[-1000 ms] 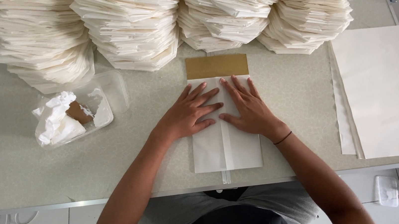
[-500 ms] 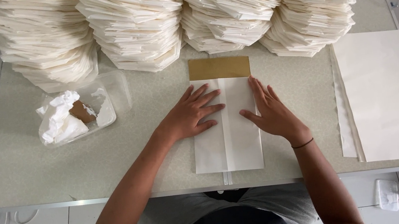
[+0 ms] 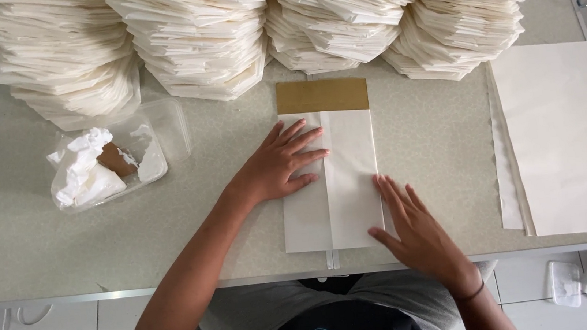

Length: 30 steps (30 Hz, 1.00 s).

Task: Folding paper sheets around a template and inserting reinforcement pieces to assemble paper bags.

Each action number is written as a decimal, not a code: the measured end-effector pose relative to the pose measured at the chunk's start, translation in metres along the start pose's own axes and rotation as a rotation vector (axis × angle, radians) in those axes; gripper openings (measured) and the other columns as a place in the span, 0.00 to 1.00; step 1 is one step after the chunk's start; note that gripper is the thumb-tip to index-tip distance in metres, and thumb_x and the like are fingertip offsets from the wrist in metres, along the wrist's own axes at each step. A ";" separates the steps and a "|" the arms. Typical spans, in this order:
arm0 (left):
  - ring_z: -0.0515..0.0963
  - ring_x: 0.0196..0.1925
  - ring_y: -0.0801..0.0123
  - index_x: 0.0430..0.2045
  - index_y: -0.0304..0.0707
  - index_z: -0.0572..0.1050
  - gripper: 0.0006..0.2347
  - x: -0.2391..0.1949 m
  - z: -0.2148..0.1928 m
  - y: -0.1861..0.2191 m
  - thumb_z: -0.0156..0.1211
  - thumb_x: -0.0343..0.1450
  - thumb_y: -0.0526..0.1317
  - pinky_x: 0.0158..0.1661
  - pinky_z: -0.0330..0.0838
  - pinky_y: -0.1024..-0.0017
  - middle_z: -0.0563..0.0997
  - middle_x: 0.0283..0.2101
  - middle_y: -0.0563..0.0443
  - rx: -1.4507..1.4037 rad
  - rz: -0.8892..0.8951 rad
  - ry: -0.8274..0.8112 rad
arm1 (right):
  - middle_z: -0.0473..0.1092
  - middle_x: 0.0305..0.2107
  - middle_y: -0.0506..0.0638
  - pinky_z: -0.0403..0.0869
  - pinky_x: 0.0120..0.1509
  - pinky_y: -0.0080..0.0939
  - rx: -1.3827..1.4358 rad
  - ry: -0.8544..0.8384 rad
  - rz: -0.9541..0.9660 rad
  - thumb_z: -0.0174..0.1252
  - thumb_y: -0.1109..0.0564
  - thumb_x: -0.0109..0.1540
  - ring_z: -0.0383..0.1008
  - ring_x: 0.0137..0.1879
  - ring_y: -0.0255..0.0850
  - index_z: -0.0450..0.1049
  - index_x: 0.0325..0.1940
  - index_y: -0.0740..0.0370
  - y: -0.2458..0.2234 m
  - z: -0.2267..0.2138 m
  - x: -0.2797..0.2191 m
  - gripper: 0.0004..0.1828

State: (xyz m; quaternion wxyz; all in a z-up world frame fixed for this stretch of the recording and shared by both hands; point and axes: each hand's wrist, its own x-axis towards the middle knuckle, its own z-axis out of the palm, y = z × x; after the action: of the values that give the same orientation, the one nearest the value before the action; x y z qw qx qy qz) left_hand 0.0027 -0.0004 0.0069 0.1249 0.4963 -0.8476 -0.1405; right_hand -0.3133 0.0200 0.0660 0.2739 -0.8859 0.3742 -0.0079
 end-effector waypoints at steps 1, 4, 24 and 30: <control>0.49 0.77 0.48 0.64 0.54 0.70 0.20 -0.001 0.001 -0.002 0.50 0.76 0.53 0.71 0.40 0.46 0.58 0.74 0.48 -0.036 0.088 0.083 | 0.41 0.77 0.58 0.36 0.82 0.50 0.014 0.049 -0.069 0.48 0.42 0.67 0.37 0.82 0.50 0.31 0.80 0.64 0.006 0.010 -0.009 0.47; 0.47 0.78 0.49 0.64 0.54 0.69 0.20 0.000 0.002 -0.002 0.50 0.76 0.52 0.71 0.39 0.46 0.56 0.75 0.50 -0.039 0.076 0.054 | 0.46 0.76 0.56 0.36 0.82 0.53 -0.041 0.087 -0.128 0.49 0.43 0.67 0.40 0.82 0.49 0.33 0.81 0.58 0.007 0.019 -0.032 0.46; 0.53 0.77 0.51 0.63 0.69 0.68 0.20 0.001 0.002 0.006 0.45 0.75 0.59 0.73 0.43 0.42 0.60 0.74 0.57 0.058 -0.065 -0.045 | 0.71 0.61 0.56 0.56 0.77 0.64 0.036 0.207 -0.189 0.64 0.49 0.60 0.66 0.70 0.54 0.58 0.73 0.61 -0.001 -0.023 0.015 0.40; 0.57 0.76 0.52 0.62 0.69 0.69 0.19 0.000 0.002 0.017 0.44 0.76 0.59 0.72 0.46 0.41 0.62 0.72 0.57 0.134 -0.120 -0.073 | 0.58 0.71 0.58 0.41 0.82 0.62 -0.117 0.069 -0.120 0.62 0.47 0.62 0.50 0.80 0.52 0.47 0.79 0.58 -0.006 -0.024 0.106 0.46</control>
State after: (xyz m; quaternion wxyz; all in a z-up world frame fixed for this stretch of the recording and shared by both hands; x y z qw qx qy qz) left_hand -0.0120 0.0082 0.0115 0.0518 0.5481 -0.8278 -0.1084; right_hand -0.2383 -0.0581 0.0689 0.2078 -0.9205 0.3294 -0.0328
